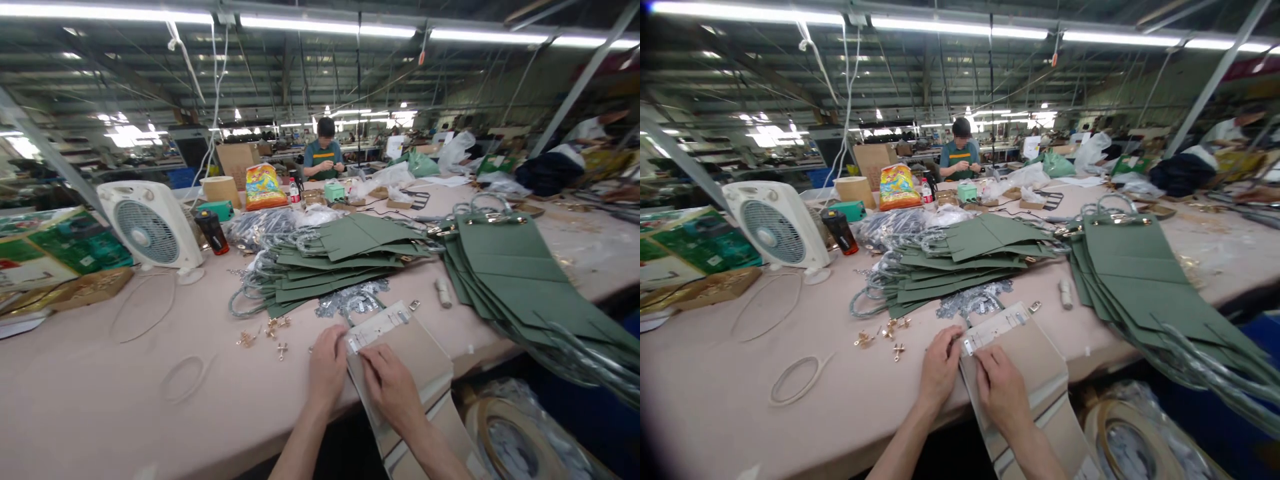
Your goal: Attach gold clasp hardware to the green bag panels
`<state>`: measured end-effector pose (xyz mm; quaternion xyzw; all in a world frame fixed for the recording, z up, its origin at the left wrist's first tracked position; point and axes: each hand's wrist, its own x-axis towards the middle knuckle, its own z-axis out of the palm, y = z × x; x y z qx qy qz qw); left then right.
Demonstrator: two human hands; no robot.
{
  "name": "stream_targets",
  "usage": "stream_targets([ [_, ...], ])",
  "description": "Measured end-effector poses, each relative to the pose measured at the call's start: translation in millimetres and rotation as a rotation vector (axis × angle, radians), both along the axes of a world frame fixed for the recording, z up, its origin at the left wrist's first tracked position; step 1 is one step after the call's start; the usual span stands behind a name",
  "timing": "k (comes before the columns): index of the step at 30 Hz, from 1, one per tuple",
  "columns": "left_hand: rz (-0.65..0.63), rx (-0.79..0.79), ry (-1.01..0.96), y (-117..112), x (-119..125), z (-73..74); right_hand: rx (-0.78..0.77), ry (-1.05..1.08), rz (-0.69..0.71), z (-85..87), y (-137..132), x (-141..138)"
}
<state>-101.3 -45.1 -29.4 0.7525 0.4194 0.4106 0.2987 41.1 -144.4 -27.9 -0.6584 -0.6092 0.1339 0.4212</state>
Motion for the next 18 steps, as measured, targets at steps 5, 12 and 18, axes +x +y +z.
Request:
stream_targets([
  [5, 0.097, 0.2, -0.009, 3.2, 0.4, 0.2, 0.119, 0.264, -0.023, 7.6, -8.4, 34.3],
  [12, -0.302, 0.348, 0.211, -20.2, 74.1, 41.5, 0.254, 0.39, -0.518, 15.5, 3.2, 151.2],
  [18, -0.271, 0.302, 0.511, -20.8, 132.2, 36.0, 0.2, 0.202, -0.6, 14.6, 35.3, 229.8],
])
